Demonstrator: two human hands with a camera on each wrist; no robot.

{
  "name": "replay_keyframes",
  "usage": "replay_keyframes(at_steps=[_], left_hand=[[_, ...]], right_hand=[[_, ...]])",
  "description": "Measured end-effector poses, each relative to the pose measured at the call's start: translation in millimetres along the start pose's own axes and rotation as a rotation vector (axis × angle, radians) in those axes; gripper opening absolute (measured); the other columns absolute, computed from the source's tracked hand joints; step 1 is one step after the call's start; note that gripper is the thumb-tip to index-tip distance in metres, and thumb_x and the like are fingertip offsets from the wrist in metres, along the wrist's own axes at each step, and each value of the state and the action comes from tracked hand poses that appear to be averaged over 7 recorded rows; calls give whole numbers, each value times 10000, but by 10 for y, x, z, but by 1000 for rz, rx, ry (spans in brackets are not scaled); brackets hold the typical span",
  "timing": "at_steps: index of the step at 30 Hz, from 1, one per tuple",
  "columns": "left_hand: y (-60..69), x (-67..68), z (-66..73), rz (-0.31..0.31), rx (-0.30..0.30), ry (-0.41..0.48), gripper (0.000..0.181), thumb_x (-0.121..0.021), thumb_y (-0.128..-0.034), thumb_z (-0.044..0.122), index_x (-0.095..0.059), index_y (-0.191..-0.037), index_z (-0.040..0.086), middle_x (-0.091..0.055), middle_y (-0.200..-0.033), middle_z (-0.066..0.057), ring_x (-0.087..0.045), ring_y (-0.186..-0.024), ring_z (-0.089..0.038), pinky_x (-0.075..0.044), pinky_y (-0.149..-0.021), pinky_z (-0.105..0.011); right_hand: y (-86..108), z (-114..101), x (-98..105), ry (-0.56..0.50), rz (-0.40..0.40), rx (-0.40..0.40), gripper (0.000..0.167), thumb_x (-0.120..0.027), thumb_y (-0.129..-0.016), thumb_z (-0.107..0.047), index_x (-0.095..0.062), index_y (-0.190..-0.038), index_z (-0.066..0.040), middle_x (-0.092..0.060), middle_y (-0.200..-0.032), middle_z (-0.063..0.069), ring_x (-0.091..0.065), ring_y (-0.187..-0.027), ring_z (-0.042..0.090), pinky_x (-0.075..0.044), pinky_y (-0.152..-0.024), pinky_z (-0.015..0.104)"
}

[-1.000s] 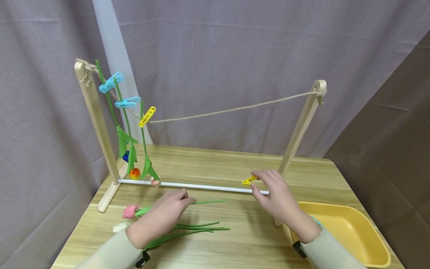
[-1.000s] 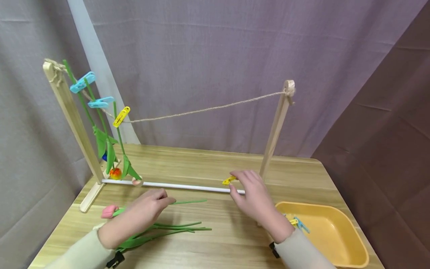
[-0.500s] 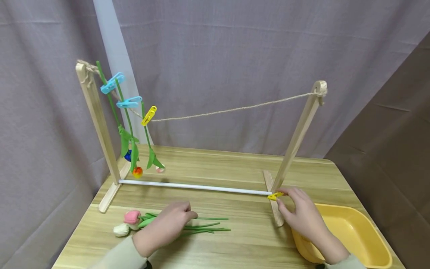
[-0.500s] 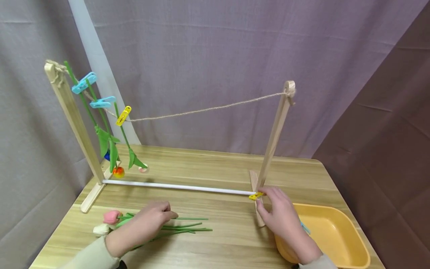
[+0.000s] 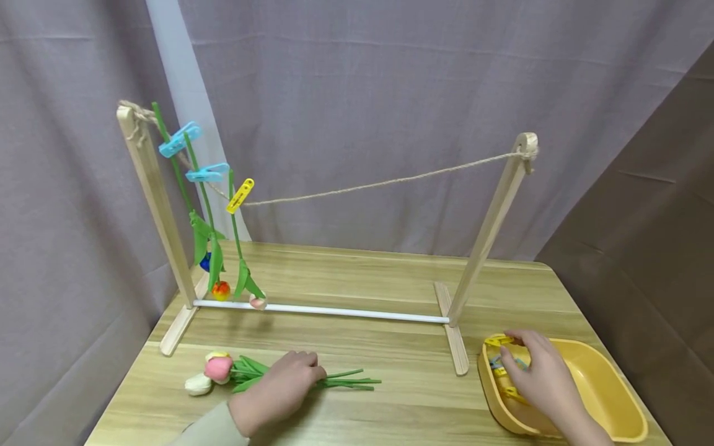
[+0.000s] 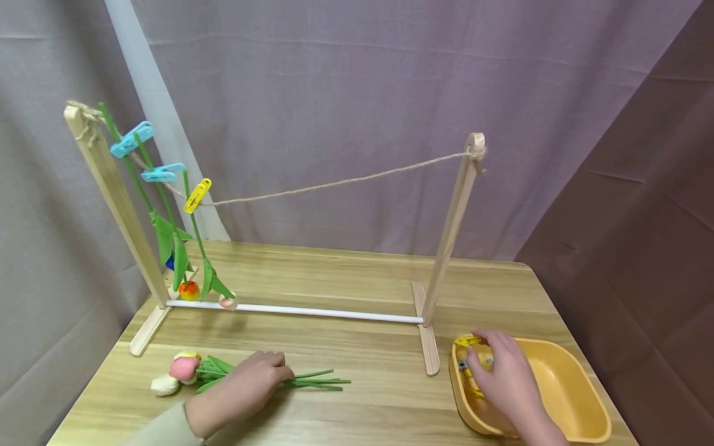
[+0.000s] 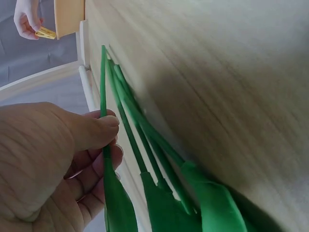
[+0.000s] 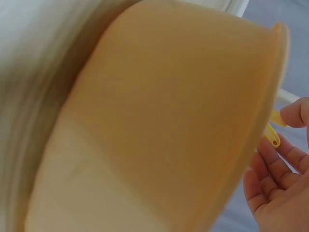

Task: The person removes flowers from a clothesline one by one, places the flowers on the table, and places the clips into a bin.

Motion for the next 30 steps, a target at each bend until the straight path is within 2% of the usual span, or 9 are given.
replay_keyframes(at_steps=[5,14,21,30], left_hand=[[3,-46,-1,-26,18,-15,116,-669,-849,90,-716,-913,175,-514,-785,85,-483,-715,-85,-444,-679,-287],[-9,-24,18,-38,24,17,135,-717,-805,63,-720,-904,154,-515,-784,89,-478,-716,-75,-432,-669,-281],[2,-16,26,-35,25,18,152,-741,-783,65,-717,-908,149,-528,-794,85,-488,-717,-80,-431,-667,-272],[7,-21,23,-29,24,17,160,-733,-785,63,-714,-917,151,-522,-785,88,-492,-708,-83,-423,-655,-263]], right_hand=[[40,74,-21,5,3,-18,318,-725,-808,-91,-636,-1098,3,-635,-1017,164,-560,-939,342,-425,-773,523],[73,134,-33,26,-79,-142,328,-689,-857,-142,-620,-1143,3,-616,-1074,209,-551,-973,376,-439,-757,554],[90,178,-49,34,-94,-160,329,-677,-864,-140,-608,-1151,4,-615,-1065,211,-554,-961,374,-442,-742,554],[102,157,-67,31,-89,-142,368,-687,-867,-154,-590,-1178,16,-586,-1117,229,-545,-987,393,-451,-735,569]])
Point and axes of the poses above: each hand's wrist, its own y-axis away from the middle knuckle, its own x-axis out of the back of the hand, z = x × y, the point moved 1 cm from there along -y, towards the middle knuckle
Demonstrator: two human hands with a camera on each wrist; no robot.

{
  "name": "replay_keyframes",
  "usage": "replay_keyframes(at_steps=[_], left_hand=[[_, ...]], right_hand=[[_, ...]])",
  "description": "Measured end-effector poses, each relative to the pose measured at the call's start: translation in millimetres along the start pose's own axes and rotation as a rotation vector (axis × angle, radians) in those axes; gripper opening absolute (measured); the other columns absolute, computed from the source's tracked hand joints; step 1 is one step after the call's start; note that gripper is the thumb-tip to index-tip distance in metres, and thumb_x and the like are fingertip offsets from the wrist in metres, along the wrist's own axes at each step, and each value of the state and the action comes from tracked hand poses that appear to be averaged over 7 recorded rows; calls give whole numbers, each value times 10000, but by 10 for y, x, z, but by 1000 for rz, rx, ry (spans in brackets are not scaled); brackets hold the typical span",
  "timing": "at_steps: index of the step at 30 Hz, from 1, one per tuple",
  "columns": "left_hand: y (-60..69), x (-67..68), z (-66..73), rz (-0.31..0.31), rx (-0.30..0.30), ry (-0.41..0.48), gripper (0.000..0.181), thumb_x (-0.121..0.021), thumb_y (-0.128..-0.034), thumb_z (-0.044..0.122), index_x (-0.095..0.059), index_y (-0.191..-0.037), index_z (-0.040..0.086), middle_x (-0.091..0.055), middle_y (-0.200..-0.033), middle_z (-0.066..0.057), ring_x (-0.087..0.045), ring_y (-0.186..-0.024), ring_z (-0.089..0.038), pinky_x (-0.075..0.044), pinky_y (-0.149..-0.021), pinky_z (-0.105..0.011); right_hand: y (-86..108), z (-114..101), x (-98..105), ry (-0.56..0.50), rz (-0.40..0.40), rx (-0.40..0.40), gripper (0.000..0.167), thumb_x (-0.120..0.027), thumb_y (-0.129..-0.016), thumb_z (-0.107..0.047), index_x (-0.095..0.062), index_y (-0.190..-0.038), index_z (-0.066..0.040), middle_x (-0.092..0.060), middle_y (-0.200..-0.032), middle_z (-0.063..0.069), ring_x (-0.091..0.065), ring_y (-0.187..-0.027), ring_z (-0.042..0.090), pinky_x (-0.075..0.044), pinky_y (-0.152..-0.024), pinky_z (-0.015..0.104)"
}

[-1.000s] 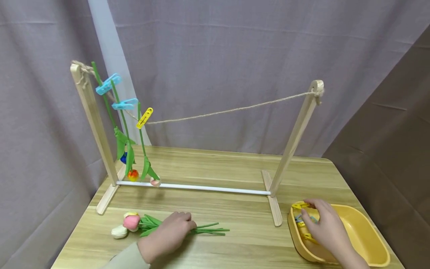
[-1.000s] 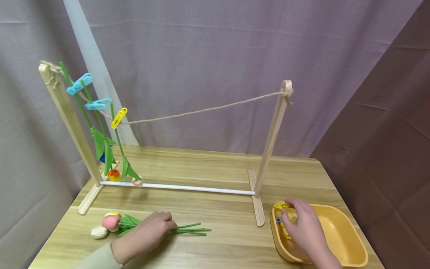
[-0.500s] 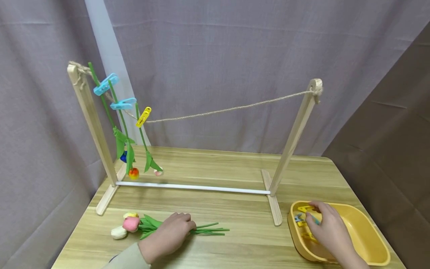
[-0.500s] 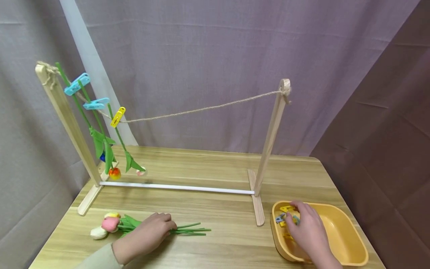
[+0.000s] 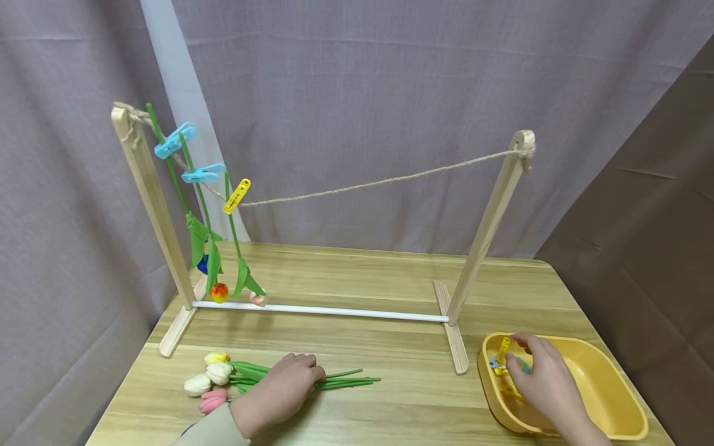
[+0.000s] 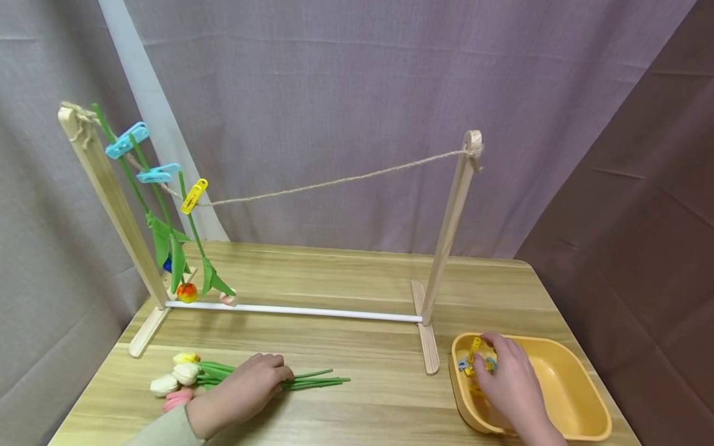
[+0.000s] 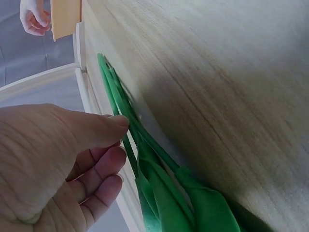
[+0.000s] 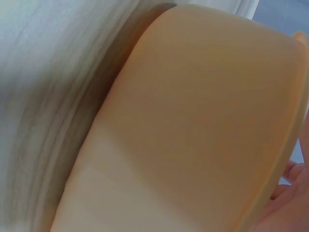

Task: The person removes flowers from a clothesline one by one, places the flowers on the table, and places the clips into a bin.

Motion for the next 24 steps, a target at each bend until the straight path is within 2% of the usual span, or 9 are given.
replay_keyframes(at_steps=[5,11,15,20,24], left_hand=[[7,10,-1,-3,-1,20,135,-744,-797,99,-710,-914,156,-523,-797,92,-493,-721,-83,-425,-665,-270],[9,58,-25,41,0,45,150,-736,-820,118,-711,-966,139,-561,-869,75,-522,-787,-104,-437,-717,-282],[7,113,-52,81,-9,45,187,-728,-824,109,-713,-1010,118,-585,-915,52,-548,-827,-120,-458,-741,-303],[-14,197,-89,167,-30,59,192,-724,-818,62,-716,-1008,91,-583,-918,34,-557,-829,-126,-490,-767,-333],[-35,292,-139,227,-12,65,253,-754,-800,57,-700,-1046,77,-589,-978,7,-564,-894,-149,-492,-804,-353]], right_hand=[[-1,-35,7,-15,8,9,372,-684,-878,-165,-587,-1184,23,-576,-1136,228,-541,-1000,387,-452,-749,573],[-22,-78,10,-25,18,30,367,-685,-882,-169,-592,-1186,14,-581,-1144,206,-545,-1003,374,-454,-759,562],[-41,-98,8,-29,36,51,358,-691,-877,-164,-598,-1176,8,-593,-1119,186,-548,-992,359,-456,-753,556],[-86,-155,21,-31,47,80,348,-687,-880,-161,-600,-1168,14,-601,-1079,182,-553,-974,361,-458,-744,557],[-161,-237,52,-26,60,108,349,-694,-878,-165,-605,-1163,16,-606,-1062,183,-563,-969,367,-461,-746,552]])
Point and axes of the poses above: each hand's wrist, its own y-axis away from the middle knuckle, its own x-axis out of the back of the hand, z = x × y, the point moved 1 cm from there along -y, towards the middle knuckle
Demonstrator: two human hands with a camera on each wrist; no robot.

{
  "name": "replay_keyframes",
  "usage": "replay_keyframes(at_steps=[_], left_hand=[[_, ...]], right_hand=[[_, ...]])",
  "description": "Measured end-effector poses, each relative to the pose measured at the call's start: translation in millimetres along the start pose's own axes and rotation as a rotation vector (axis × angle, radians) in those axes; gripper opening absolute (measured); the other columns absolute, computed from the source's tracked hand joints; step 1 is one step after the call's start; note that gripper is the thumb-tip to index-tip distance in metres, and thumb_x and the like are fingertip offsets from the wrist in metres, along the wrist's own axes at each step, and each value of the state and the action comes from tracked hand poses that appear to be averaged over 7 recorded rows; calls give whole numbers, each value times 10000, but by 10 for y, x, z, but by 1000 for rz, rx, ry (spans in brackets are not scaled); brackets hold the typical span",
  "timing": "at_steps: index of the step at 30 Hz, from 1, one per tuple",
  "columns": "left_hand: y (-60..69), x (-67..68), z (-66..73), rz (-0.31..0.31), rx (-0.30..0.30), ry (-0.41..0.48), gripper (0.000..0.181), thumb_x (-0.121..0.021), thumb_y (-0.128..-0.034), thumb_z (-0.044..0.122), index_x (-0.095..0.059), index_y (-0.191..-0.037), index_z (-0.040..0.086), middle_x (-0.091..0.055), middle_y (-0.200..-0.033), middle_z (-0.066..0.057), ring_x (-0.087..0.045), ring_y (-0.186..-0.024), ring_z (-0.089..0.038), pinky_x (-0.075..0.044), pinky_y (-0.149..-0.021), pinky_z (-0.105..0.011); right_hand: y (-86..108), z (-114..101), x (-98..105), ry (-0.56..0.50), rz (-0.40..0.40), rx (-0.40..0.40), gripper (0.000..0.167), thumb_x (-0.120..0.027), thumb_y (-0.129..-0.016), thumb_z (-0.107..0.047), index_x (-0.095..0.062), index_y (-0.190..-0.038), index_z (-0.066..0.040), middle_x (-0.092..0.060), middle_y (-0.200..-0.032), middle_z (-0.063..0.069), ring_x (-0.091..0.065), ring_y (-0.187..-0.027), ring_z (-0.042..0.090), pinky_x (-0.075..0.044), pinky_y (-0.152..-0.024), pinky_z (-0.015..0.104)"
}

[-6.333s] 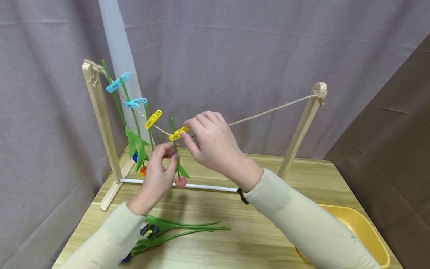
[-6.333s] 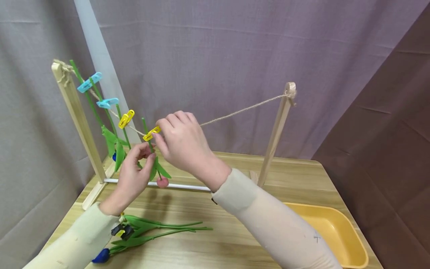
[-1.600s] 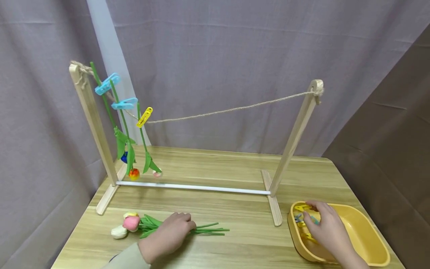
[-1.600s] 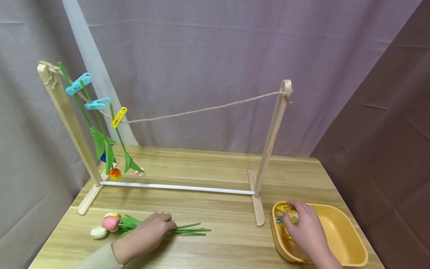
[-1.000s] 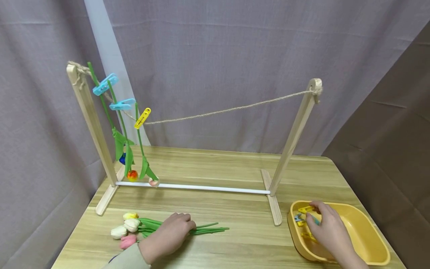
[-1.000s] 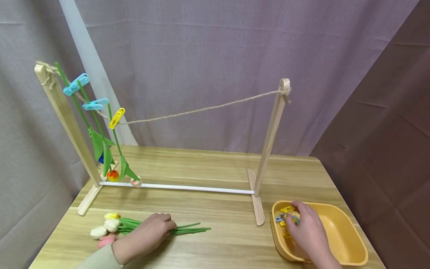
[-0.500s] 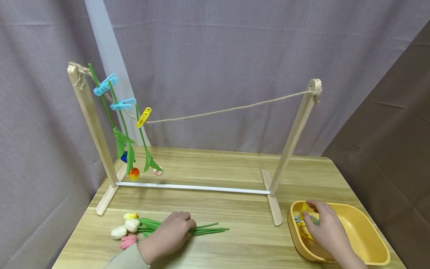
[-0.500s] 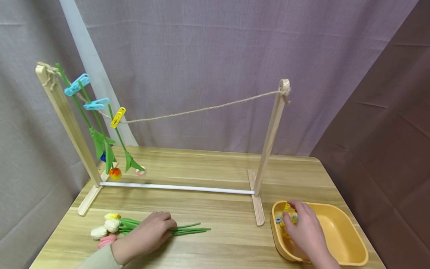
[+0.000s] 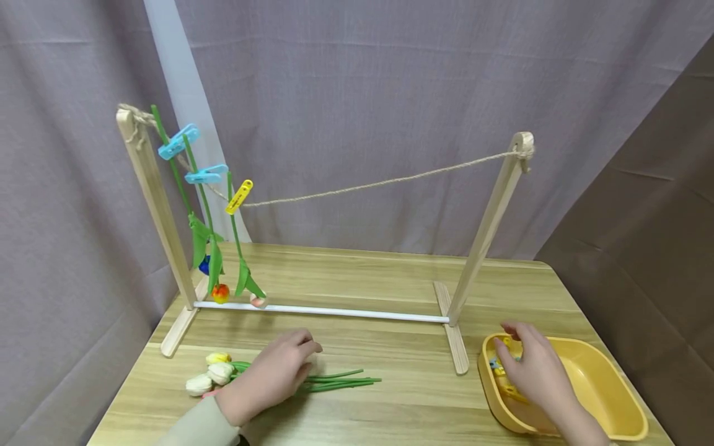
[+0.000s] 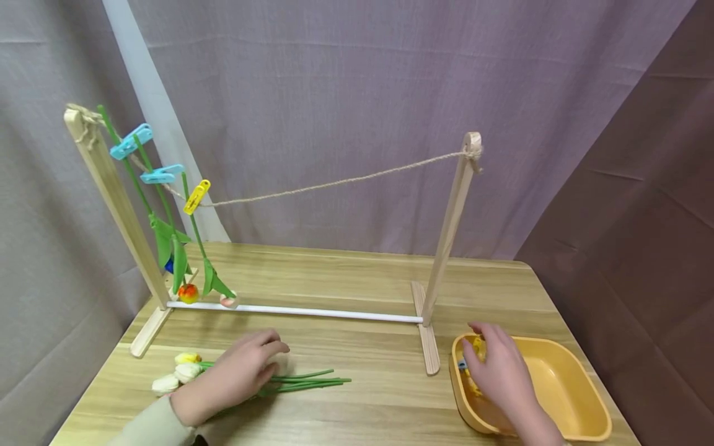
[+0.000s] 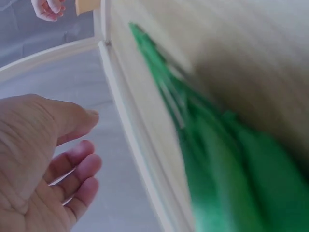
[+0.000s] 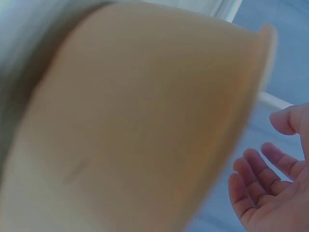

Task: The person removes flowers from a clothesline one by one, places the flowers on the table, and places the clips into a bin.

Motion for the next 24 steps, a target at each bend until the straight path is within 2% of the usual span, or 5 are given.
replay_keyframes(at_steps=[6,10,17,21,24], left_hand=[[-69,213,-75,94,82,23,368,-764,-799,70,-667,-1153,86,-595,-1085,-29,-563,-1008,-205,-461,-912,-413],[-104,394,-128,173,131,41,422,-758,-817,72,-629,-1219,79,-581,-1130,-55,-555,-1048,-250,-447,-926,-454],[-126,647,-259,352,184,85,494,-740,-841,68,-556,-1299,48,-557,-1176,-86,-530,-1068,-255,-425,-935,-473],[-117,731,-332,440,212,99,522,-733,-840,47,-522,-1317,26,-540,-1199,-115,-528,-1071,-264,-453,-903,-454],[-117,791,-389,539,221,112,518,-725,-831,13,-516,-1305,1,-537,-1181,-134,-516,-1071,-271,-440,-906,-436]], right_hand=[[-163,-184,55,-15,-13,34,361,-684,-889,-177,-598,-1190,2,-611,-1078,190,-568,-982,382,-453,-765,570],[-278,-319,72,-20,-10,77,361,-683,-887,-153,-590,-1205,-11,-611,-1089,167,-570,-991,362,-453,-789,561],[-513,-618,44,-39,29,206,344,-699,-866,-128,-606,-1173,-4,-627,-1049,139,-581,-972,335,-468,-805,527],[-634,-831,14,-62,31,279,347,-706,-863,-142,-606,-1171,-14,-632,-1041,115,-579,-972,304,-468,-828,500],[-712,-1013,-15,-73,22,329,350,-699,-872,-165,-604,-1177,-21,-631,-1065,102,-572,-999,288,-467,-855,481]])
Point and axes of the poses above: each hand's wrist, its own y-axis away from the middle knuckle, its own x-axis out of the back of the hand, z = x × y, the point moved 1 cm from there along -y, towards the middle knuckle
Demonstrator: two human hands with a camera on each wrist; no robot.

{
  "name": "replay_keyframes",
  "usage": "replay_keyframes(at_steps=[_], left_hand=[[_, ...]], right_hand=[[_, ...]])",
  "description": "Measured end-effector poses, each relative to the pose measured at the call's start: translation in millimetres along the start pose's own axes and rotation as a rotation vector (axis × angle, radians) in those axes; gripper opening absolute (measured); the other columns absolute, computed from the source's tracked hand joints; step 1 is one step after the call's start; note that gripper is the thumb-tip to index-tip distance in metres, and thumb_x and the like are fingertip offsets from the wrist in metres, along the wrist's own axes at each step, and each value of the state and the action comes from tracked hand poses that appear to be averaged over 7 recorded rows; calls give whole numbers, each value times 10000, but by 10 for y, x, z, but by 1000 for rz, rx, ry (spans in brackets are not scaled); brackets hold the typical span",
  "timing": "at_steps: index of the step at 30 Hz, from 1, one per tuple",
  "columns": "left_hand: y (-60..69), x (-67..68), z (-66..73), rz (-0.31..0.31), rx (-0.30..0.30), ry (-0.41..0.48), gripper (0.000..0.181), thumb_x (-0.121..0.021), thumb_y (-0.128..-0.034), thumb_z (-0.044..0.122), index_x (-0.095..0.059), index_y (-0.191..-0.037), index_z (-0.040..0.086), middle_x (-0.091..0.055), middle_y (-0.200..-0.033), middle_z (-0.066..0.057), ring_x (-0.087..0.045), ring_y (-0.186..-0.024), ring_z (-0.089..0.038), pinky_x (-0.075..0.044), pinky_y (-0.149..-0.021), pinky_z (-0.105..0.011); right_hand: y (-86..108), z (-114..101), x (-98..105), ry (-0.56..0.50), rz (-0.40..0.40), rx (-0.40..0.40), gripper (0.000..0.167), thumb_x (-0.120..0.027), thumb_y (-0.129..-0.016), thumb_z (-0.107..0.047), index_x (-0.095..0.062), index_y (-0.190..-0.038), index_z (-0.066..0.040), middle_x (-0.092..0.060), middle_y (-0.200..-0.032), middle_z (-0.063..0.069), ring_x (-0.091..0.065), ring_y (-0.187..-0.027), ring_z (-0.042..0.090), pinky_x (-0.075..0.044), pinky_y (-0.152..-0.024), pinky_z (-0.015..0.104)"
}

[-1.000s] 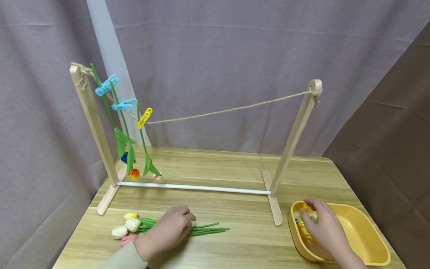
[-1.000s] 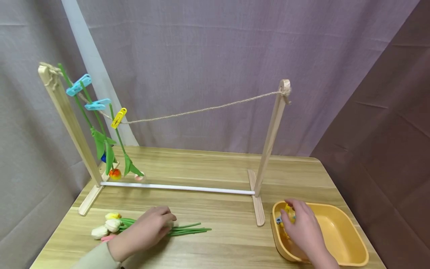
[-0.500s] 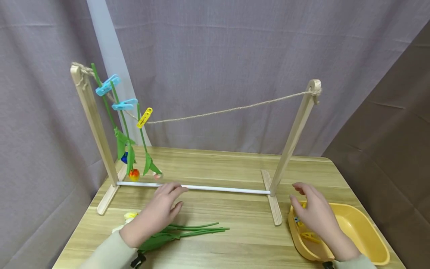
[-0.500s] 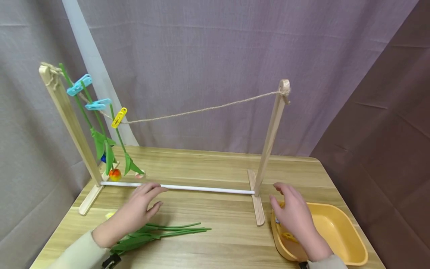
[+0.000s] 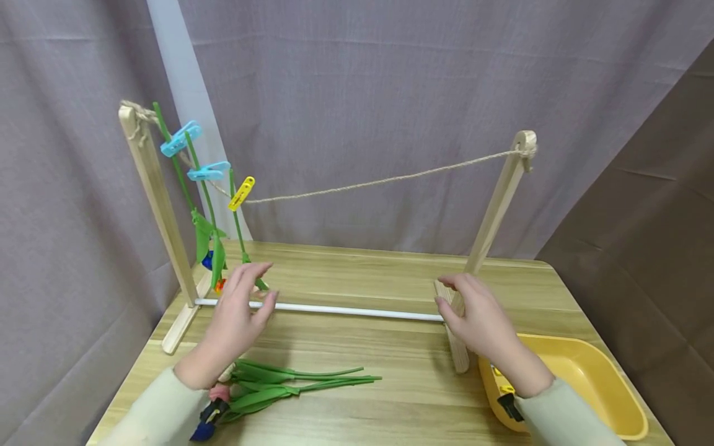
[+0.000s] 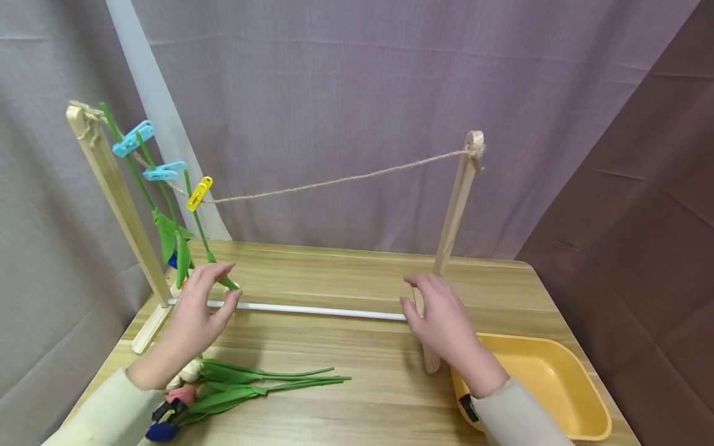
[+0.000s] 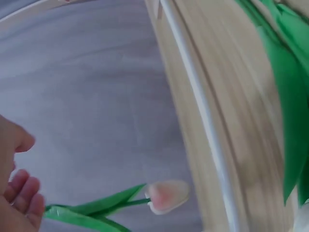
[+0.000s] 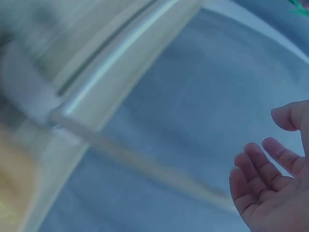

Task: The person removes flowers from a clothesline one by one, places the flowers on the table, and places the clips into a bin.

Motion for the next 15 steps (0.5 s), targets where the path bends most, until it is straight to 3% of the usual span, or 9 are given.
replay_keyframes(at_steps=[5,8,11,15], left_hand=[[-116,120,-52,207,-2,70,503,-697,-815,-55,-505,-1280,-48,-528,-1125,-190,-490,-1054,-298,-391,-920,-372],[-185,169,-91,280,14,94,534,-687,-820,-69,-457,-1303,-65,-498,-1138,-222,-479,-1057,-314,-382,-912,-362],[-235,185,-139,284,67,110,572,-674,-843,-51,-402,-1346,-68,-470,-1199,-224,-475,-1086,-315,-389,-915,-387],[-288,186,-178,239,170,124,608,-658,-883,15,-366,-1414,-25,-458,-1305,-183,-481,-1148,-296,-394,-948,-426]], right_hand=[[-235,-289,-86,-13,1,116,352,-699,-869,-190,-615,-1173,-33,-635,-1097,99,-576,-1035,283,-477,-874,456],[-395,-475,-135,-27,14,197,341,-692,-867,-194,-620,-1167,-48,-640,-1092,89,-588,-1035,280,-476,-883,448],[-565,-675,-177,-50,22,276,327,-673,-876,-198,-619,-1164,-53,-643,-1079,78,-593,-1024,259,-470,-899,423],[-791,-990,-192,-78,23,382,305,-641,-901,-208,-612,-1166,-61,-637,-1071,45,-585,-1016,213,-450,-942,374]])
Point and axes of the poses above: each hand's wrist, its own y-axis away from the middle knuckle, its own x-axis out of the back of the hand, z = x × y, the point moved 1 cm from there along -y, towards the middle knuckle
